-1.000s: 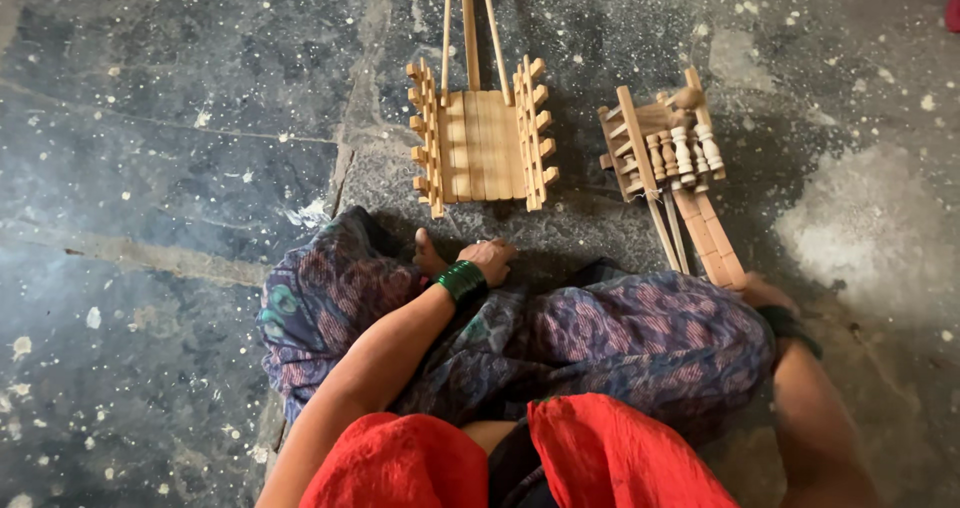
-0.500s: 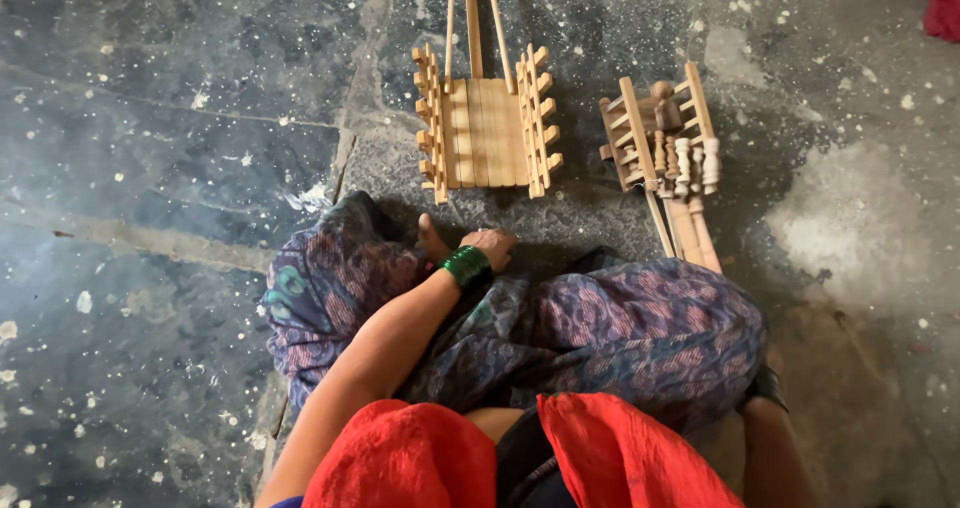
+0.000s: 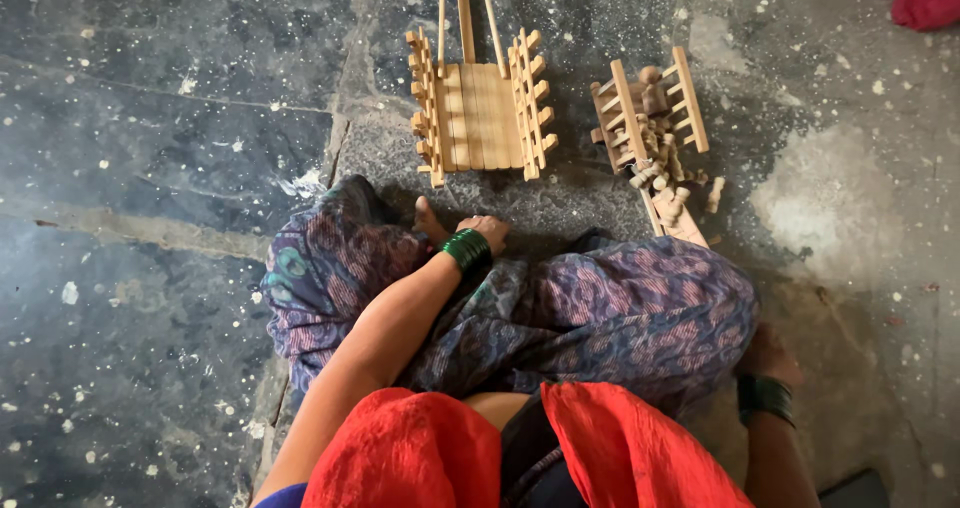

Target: The person sits on the floor and wipes a small wooden model cart with a white cloth, turning it over to clean different sides and parts. They then set the cloth aside and handle and reposition the wooden pieces and a second smaller wooden model beside it.

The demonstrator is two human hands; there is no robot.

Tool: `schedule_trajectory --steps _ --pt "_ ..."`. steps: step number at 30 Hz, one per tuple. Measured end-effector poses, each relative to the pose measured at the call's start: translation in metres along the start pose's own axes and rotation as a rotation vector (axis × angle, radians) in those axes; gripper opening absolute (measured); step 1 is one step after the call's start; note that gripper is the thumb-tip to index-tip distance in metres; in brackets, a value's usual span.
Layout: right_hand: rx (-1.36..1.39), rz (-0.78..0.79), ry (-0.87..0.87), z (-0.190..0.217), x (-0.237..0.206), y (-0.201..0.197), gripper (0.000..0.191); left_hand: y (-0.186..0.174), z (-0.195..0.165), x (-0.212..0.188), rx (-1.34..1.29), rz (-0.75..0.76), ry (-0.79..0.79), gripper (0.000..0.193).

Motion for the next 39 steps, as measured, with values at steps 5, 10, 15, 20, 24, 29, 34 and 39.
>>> schedule_trajectory --steps 5,10,15,20,24,29,34,39 --pt "0.051 -0.186 -0.080 -0.008 -0.005 -0.015 0.042 0.002 0.002 0.001 0.005 0.005 0.009 0.033" --pt "0.247 -0.148 -0.094 -0.016 -0.013 -0.015 0.050 0.001 0.002 0.003 0.020 -0.007 0.006 0.028" --pt "0.437 0.055 0.017 -0.023 -0.016 -0.007 0.034 -0.003 0.000 0.001 0.030 -0.037 0.024 0.027" --pt "0.104 -0.229 -0.058 -0.034 -0.006 -0.036 0.032 -0.011 0.000 0.004 -0.035 -0.118 -0.050 0.026" --pt "0.226 -0.404 -0.064 -0.049 0.008 -0.071 0.045 -0.035 -0.009 0.003 -0.309 -0.470 0.103 0.031" --pt "0.453 -0.540 -0.326 -0.012 0.024 -0.129 0.049 -0.058 -0.010 0.004 -0.988 -0.620 0.137 0.051" --pt "0.486 -0.418 -0.549 0.103 0.034 -0.167 0.049 -0.081 0.001 0.005 -1.536 -0.800 0.216 0.081" --pt "0.392 -0.314 -0.920 0.219 0.026 -0.175 0.046 -0.093 0.002 -0.003 -1.775 -0.850 0.294 0.068"
Point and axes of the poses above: each hand's wrist, its own x-axis towards the middle knuckle, its own y-axis out of the palm, z = x × y, the point moved 5 cm from there along x, towards the middle knuckle, and after that the axes turned 3 degrees about -z, right-handed, at the moved point
